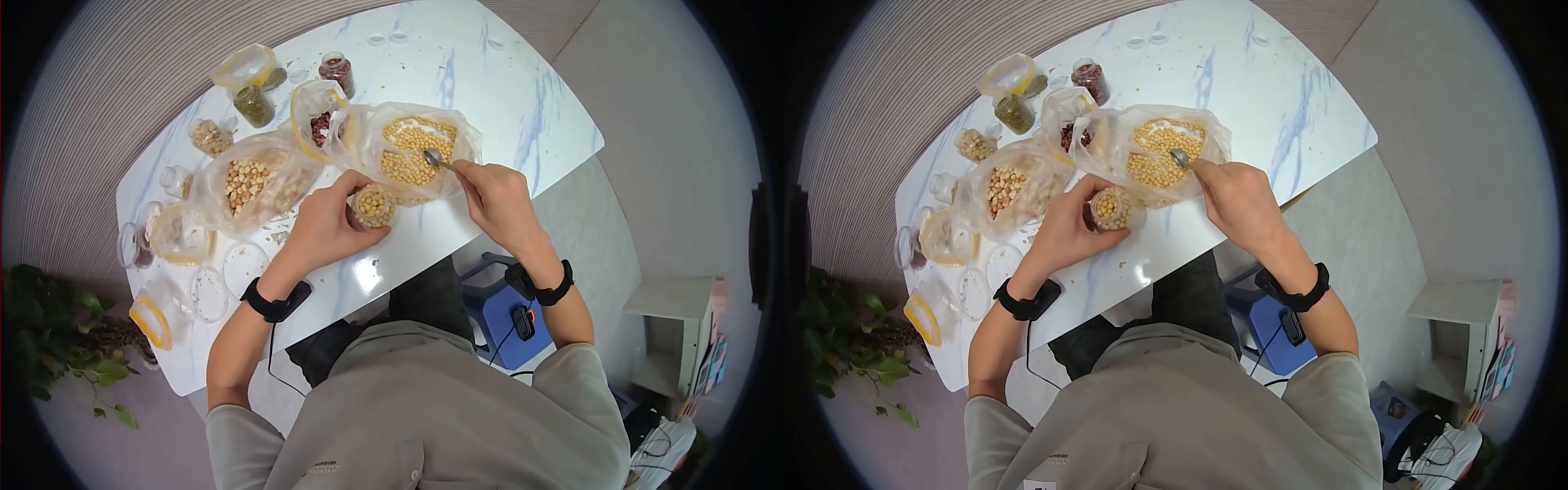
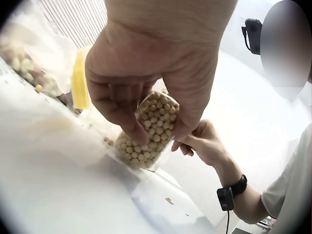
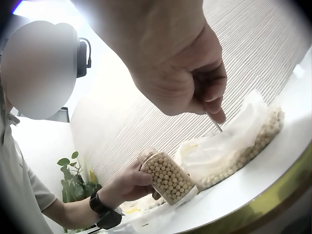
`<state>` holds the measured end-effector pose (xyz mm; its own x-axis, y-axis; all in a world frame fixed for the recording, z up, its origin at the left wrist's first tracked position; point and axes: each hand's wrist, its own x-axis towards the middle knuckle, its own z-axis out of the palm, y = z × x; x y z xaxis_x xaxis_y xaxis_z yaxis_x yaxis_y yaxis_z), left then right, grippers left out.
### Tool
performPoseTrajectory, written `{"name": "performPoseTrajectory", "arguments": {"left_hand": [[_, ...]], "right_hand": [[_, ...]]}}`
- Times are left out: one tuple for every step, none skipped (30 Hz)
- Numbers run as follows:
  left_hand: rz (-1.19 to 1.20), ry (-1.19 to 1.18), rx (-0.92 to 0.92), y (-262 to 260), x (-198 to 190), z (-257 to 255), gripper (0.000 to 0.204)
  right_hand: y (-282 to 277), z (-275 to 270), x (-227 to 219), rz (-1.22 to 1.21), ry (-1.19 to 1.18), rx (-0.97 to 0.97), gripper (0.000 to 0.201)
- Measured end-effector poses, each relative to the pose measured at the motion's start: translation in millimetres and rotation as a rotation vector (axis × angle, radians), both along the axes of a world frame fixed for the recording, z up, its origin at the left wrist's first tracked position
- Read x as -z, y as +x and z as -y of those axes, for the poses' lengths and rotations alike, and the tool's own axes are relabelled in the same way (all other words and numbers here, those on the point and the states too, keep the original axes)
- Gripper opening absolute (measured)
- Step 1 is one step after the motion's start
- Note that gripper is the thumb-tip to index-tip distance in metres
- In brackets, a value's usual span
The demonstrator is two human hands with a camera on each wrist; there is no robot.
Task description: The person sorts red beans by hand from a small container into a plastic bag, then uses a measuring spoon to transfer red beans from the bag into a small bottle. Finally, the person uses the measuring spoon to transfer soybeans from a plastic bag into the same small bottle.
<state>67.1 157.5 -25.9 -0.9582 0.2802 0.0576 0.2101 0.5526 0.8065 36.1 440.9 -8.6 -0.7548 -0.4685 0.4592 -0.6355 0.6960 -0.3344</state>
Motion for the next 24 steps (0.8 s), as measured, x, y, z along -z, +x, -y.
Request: {"name": "performPoseTrajectory", "arguments": {"left_hand": [[0.017,-0.005,-0.002,0.2,-0.3,0.2,0.056],[0.033,-0.01,-0.004,0.3,-0.6,0.6,0.056],[0.048,-0.016,-0.007,0.2,-0.8,0.9,0.055],[0.058,-0.027,-0.007,0.0,-0.9,1.2,0.056],[0.068,-0.039,-0.008,-0.3,-1.0,1.7,0.057],[0.077,-0.05,-0.009,-0.4,-1.0,2.1,0.059],[0.08,-0.035,-0.005,0.4,-0.9,2.0,0.059],[0.081,-0.019,-0.001,1.9,0.0,1.9,0.059],[0.081,-0.004,0.003,3.5,0.8,2.0,0.06],[0.05,-0.016,0.006,5.9,1.5,2.3,0.061],[0.019,-0.028,0.01,8.9,2.5,2.4,0.062],[-0.012,-0.041,0.015,10.2,2.7,2.6,0.063],[0.006,-0.036,0.01,10.5,2.1,3.2,0.064],[0.026,-0.03,0.003,11.2,1.2,4.2,0.064],[0.047,-0.024,-0.003,12.1,0.3,5.1,0.065],[0.061,-0.025,0.001,12.3,-1.0,5.9,0.065],[0.073,-0.025,0.007,11.8,-2.7,6.2,0.065],[0.084,-0.025,0.013,11.3,-3.8,6.1,0.066],[0.081,-0.027,0.011,11.3,-3.5,6.1,0.066],[0.077,-0.029,0.009,11.6,-2.7,6.2,0.066],[0.074,-0.031,0.006,11.7,-2.4,6.2,0.066],[0.076,-0.027,0.005,11.8,-2.6,6.2,0.066],[0.078,-0.023,0.005,12.1,-2.5,6.2,0.066],[0.081,-0.019,0.004,12.3,-2.3,6.2,0.066]], "right_hand": [[-0.8,-0.1,0.9,0.019,-0.013,0.015,0.02],[-2.1,-0.6,1.9,0.037,-0.026,0.03,0.018],[-4.0,-1.3,4.2,0.056,-0.067,0.042,0.017],[-6.0,-1.8,7.7,0.076,-0.109,0.053,0.016],[-7.8,-2.0,11.0,0.096,-0.151,0.063,0.016],[-9.1,-2.6,13.3,0.15,-0.177,0.089,0.016],[-10.0,-3.6,14.9,0.204,-0.201,0.116,0.017],[-11.2,-4.6,16.9,0.257,-0.226,0.141,0.018],[-12.9,-5.4,19.6,0.32,-0.274,0.157,0.018],[-14.6,-6.5,22.5,0.381,-0.322,0.173,0.019],[-15.4,-8.1,25.1,0.444,-0.371,0.191,0.019],[-15.8,-10.0,27.5,0.451,-0.39,0.196,0.019],[-15.7,-11.6,30.1,0.46,-0.408,0.2,0.019],[-15.3,-12.1,31.6,0.471,-0.426,0.204,0.02],[-14.4,-11.9,31.7,0.388,-0.382,0.188,0.019],[-13.3,-11.5,30.9,0.305,-0.338,0.172,0.018],[-12.3,-11.6,29.3,0.221,-0.293,0.157,0.018],[-11.5,-11.6,26.5,0.169,-0.233,0.127,0.017],[-10.7,-11.1,23.0,0.115,-0.174,0.096,0.016],[-10.1,-10.9,20.0,0.062,-0.115,0.066,0.016],[-9.1,-11.6,18.4,0.082,-0.1,0.02,0.018],[-7.1,-12.5,17.3,0.103,-0.084,-0.027,0.021],[-4.7,-12.9,16.1,0.125,-0.068,-0.074,0.025],[-1.2,-12.4,13.7,0.159,-0.07,-0.082,0.024]]}}
